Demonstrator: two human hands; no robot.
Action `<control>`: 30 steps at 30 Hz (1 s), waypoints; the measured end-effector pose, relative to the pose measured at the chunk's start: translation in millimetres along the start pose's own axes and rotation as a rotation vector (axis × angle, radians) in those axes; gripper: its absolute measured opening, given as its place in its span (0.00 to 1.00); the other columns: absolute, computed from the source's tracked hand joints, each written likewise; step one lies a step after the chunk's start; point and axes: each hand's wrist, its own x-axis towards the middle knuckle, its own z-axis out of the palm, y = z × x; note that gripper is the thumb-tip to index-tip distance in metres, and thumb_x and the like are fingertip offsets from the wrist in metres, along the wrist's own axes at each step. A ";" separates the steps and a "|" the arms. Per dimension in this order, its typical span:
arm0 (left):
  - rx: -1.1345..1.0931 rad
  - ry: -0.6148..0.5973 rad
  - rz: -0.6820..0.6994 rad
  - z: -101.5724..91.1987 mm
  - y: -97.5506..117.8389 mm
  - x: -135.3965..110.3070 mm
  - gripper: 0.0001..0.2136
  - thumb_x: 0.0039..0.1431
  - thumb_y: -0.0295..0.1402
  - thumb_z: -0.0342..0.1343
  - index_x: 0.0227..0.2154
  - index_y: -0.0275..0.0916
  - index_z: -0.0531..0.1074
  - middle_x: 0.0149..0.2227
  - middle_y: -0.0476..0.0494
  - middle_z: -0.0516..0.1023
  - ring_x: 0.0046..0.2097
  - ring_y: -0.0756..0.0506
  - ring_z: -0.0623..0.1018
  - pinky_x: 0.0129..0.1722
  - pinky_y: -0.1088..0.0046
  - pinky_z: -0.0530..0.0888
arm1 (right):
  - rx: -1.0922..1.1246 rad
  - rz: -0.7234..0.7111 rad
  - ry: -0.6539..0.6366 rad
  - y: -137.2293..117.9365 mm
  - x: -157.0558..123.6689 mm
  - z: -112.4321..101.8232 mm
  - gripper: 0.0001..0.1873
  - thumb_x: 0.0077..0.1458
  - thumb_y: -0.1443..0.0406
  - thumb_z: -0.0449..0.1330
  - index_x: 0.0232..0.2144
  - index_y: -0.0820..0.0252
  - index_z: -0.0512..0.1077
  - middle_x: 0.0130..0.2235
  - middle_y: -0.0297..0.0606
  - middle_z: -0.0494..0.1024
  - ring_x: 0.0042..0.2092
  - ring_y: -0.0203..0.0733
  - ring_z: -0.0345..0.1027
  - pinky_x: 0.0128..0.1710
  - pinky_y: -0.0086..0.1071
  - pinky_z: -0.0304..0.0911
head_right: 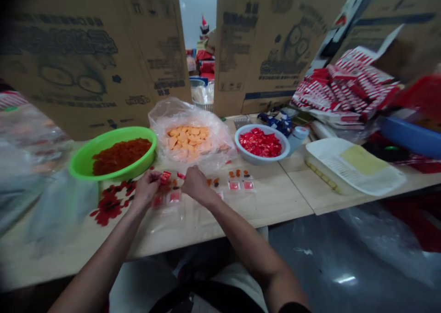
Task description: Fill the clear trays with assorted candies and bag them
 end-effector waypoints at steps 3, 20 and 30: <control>-0.123 -0.189 0.044 44.4 52.2 2.4 0.08 0.41 0.26 0.57 0.28 0.36 0.73 0.27 0.50 0.75 0.30 0.48 0.74 0.31 0.74 0.71 | 0.002 0.037 0.123 40.1 -2.6 -64.6 0.07 0.49 0.72 0.58 0.33 0.61 0.74 0.36 0.42 0.77 0.38 0.44 0.71 0.34 0.31 0.62; 0.624 -0.225 0.083 78.4 92.0 135.6 0.21 0.48 0.26 0.61 0.49 0.32 0.73 0.48 0.32 0.78 0.48 0.38 0.77 0.45 0.67 0.72 | -0.095 -0.168 0.086 96.5 38.5 -50.6 0.26 0.50 0.78 0.51 0.49 0.64 0.77 0.49 0.45 0.79 0.51 0.42 0.72 0.52 0.30 0.63; 0.532 -0.373 0.214 105.2 36.2 137.8 0.17 0.58 0.38 0.59 0.49 0.39 0.73 0.49 0.40 0.78 0.48 0.43 0.76 0.47 0.71 0.70 | -0.304 0.027 0.019 52.7 173.9 -28.3 0.32 0.51 0.70 0.61 0.59 0.61 0.65 0.56 0.55 0.71 0.57 0.54 0.66 0.54 0.42 0.61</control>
